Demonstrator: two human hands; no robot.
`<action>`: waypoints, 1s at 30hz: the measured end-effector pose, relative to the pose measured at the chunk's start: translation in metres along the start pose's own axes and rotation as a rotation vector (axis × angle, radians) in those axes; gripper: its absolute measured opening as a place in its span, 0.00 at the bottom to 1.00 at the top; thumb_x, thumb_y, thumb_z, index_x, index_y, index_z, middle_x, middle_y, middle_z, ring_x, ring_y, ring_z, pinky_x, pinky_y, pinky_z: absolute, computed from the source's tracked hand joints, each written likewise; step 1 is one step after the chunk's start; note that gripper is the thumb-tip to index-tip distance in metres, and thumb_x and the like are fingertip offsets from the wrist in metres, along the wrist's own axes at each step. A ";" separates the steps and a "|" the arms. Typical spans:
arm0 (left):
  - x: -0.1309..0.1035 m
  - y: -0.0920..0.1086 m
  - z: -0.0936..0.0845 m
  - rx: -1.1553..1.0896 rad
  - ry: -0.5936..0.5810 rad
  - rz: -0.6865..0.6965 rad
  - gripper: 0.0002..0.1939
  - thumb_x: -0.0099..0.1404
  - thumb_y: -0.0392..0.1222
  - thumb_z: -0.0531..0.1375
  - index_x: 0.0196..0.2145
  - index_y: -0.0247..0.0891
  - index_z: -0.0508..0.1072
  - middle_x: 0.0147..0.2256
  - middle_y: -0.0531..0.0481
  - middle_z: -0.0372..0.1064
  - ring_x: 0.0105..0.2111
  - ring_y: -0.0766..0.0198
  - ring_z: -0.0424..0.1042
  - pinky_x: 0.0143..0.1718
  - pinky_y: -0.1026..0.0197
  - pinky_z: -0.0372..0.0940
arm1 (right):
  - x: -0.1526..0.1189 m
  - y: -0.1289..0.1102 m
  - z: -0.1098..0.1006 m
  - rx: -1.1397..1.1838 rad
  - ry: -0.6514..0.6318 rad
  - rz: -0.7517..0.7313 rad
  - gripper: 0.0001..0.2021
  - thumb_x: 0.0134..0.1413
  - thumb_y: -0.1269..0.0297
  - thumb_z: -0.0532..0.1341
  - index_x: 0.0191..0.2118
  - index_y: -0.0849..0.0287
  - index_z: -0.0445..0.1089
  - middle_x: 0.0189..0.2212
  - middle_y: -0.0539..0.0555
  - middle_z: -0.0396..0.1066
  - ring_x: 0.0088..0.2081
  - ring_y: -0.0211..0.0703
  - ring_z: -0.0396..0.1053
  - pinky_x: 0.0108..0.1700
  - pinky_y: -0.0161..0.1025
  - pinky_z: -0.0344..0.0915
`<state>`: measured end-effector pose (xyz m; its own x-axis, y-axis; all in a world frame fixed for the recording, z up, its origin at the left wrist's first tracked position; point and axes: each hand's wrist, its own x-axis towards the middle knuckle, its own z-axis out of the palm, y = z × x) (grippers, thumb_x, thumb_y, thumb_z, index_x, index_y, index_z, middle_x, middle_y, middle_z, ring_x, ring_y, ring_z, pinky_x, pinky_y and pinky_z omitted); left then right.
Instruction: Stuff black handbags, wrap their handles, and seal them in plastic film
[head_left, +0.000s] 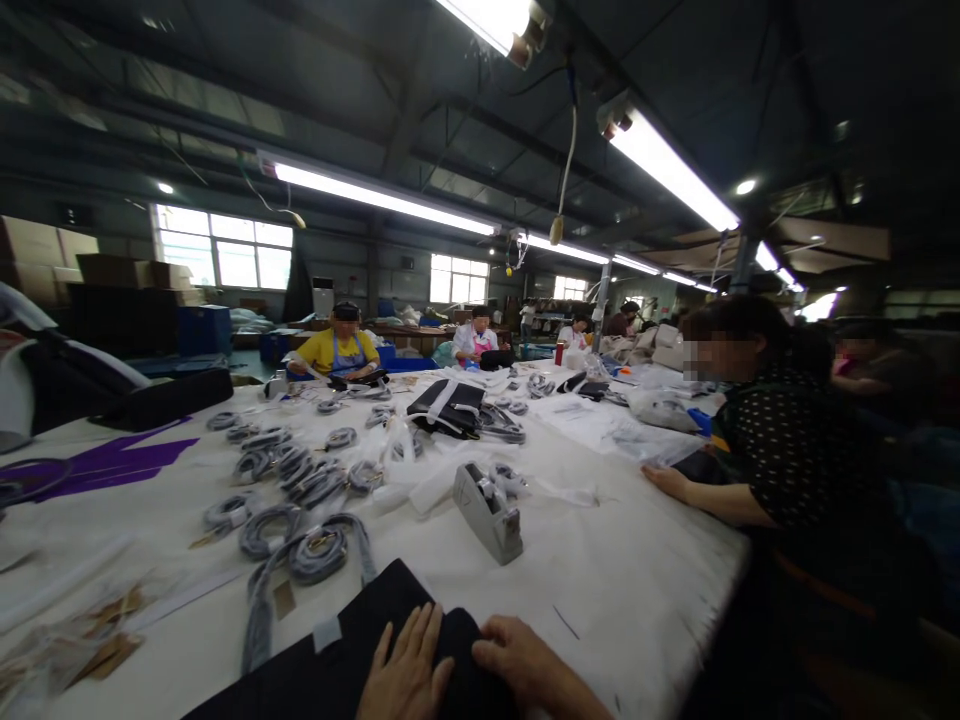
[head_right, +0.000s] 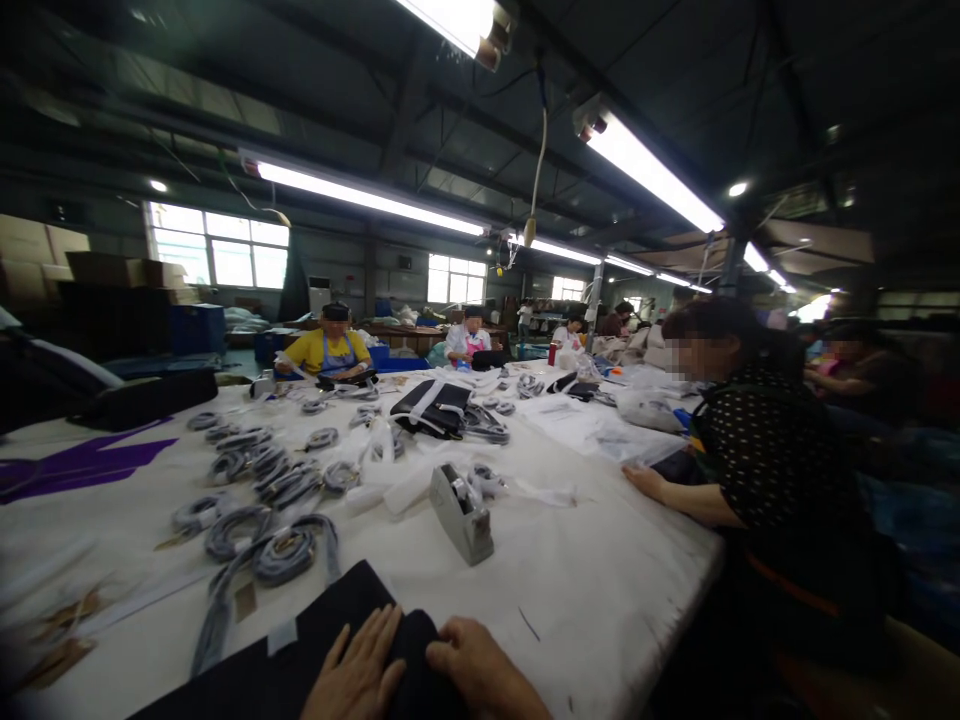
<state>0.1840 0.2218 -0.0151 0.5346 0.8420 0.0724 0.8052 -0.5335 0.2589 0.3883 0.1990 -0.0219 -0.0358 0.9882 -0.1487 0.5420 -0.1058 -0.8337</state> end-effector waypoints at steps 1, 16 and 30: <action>-0.002 -0.001 0.003 -0.001 0.009 0.002 0.26 0.67 0.43 0.46 0.62 0.41 0.58 0.63 0.46 0.50 0.63 0.51 0.52 0.62 0.37 0.48 | 0.000 -0.004 -0.003 -0.046 0.008 0.007 0.11 0.46 0.62 0.59 0.34 0.62 0.74 0.28 0.53 0.73 0.31 0.44 0.69 0.31 0.35 0.61; -0.007 -0.010 0.032 0.062 0.405 0.016 0.24 0.65 0.47 0.56 0.55 0.31 0.66 0.54 0.37 0.67 0.55 0.49 0.66 0.57 0.43 0.62 | 0.043 -0.033 0.041 -0.379 0.232 -0.219 0.22 0.65 0.58 0.45 0.58 0.58 0.64 0.60 0.60 0.60 0.63 0.51 0.53 0.65 0.56 0.43; -0.013 0.008 0.004 -0.178 0.304 -0.088 0.18 0.64 0.40 0.56 0.51 0.35 0.69 0.53 0.40 0.68 0.55 0.49 0.66 0.59 0.41 0.58 | 0.098 -0.057 0.017 -0.169 0.160 -0.232 0.15 0.53 0.63 0.60 0.46 0.59 0.73 0.47 0.59 0.73 0.51 0.51 0.67 0.59 0.46 0.54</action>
<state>0.1845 0.2062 -0.0183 0.3431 0.8837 0.3183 0.7732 -0.4582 0.4384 0.3392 0.2998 0.0024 -0.0496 0.9901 0.1310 0.6669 0.1305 -0.7337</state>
